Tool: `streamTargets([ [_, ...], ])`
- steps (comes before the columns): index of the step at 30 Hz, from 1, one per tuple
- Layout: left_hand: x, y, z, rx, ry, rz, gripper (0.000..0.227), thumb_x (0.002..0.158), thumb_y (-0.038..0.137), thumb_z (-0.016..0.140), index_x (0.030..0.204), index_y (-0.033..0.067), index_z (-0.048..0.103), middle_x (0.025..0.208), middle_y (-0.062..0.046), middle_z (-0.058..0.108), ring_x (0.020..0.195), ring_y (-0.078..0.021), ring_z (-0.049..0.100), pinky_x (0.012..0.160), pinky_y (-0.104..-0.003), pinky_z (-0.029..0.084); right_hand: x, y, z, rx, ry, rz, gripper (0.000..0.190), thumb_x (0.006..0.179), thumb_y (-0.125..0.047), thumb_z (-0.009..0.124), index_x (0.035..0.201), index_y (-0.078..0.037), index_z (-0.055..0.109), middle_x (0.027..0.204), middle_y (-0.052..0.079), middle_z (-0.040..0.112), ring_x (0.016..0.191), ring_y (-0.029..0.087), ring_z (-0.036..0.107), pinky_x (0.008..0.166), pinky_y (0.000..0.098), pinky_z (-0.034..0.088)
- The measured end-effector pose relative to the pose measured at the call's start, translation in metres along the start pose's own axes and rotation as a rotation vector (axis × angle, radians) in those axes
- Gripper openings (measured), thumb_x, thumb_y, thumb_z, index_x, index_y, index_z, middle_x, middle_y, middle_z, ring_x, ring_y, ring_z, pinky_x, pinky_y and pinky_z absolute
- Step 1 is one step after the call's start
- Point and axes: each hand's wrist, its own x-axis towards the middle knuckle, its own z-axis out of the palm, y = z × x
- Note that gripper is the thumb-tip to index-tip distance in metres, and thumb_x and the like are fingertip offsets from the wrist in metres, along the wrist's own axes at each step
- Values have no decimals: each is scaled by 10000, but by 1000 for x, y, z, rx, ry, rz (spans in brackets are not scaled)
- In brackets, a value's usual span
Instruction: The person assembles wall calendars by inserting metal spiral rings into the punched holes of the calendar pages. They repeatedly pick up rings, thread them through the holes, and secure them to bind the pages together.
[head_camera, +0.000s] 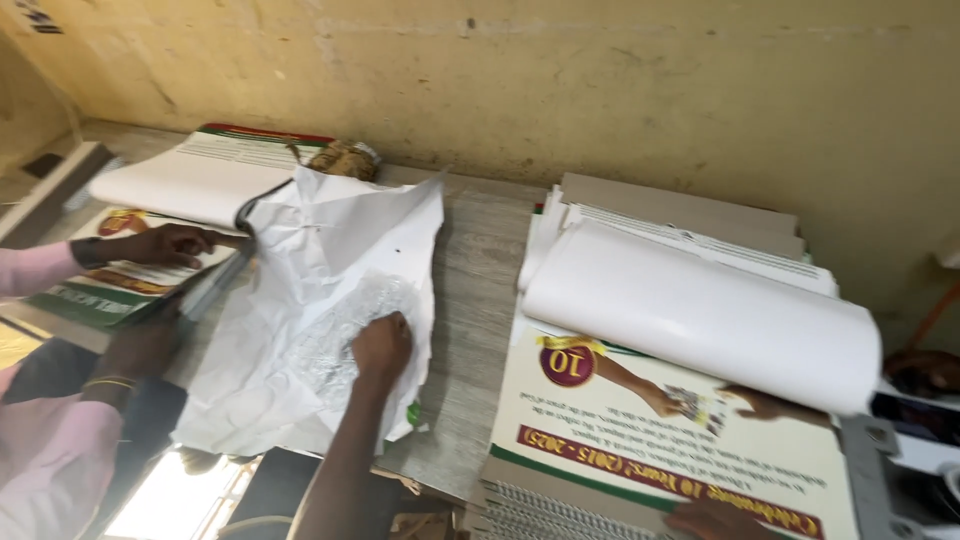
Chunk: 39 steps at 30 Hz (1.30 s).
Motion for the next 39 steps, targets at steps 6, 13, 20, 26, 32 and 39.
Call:
streamTargets([
  [6,-42,8,-32,-295,128,21,168,867,280,520,863,215,676,876,-39,683,847,-291,624,714,-444,450,27,-152,-119,191,-108,170,414,888,-473,741,1252,-279,766,1317,-59,726,1244,130,639,1052,338,459],
  [13,-168,86,-20,-556,-200,498,317,879,41,578,1146,153,707,1031,-8,765,833,-155,744,782,-350,596,40,-178,-123,-103,42,295,229,917,-331,707,1135,-285,759,1201,-64,755,1079,191,703,881,401,546],
  [20,-252,175,16,-387,-130,1209,75,954,124,632,914,117,694,846,-70,654,772,-279,563,700,-413,440,44,-165,-127,-107,127,138,144,886,-316,762,981,-206,763,939,-44,758,860,177,698,716,348,531],
  [26,-251,181,36,-352,-88,1275,76,887,91,661,938,117,712,896,-68,623,863,-309,513,741,-438,387,45,-166,-132,-96,127,65,260,962,-162,630,1208,-170,713,1029,8,722,906,228,677,738,375,523],
  [32,-248,175,26,-268,-236,1220,51,894,77,645,897,93,694,870,-68,613,864,-275,505,761,-412,412,50,-167,-144,107,55,120,274,855,-280,841,1092,-210,722,882,-47,616,811,116,573,731,253,472],
  [39,-252,174,42,-275,-216,1249,58,925,121,633,900,102,682,903,-67,630,879,-289,522,742,-438,406,52,-164,-144,231,5,157,219,852,-250,831,1046,-161,783,999,-16,683,941,140,650,828,288,509],
])
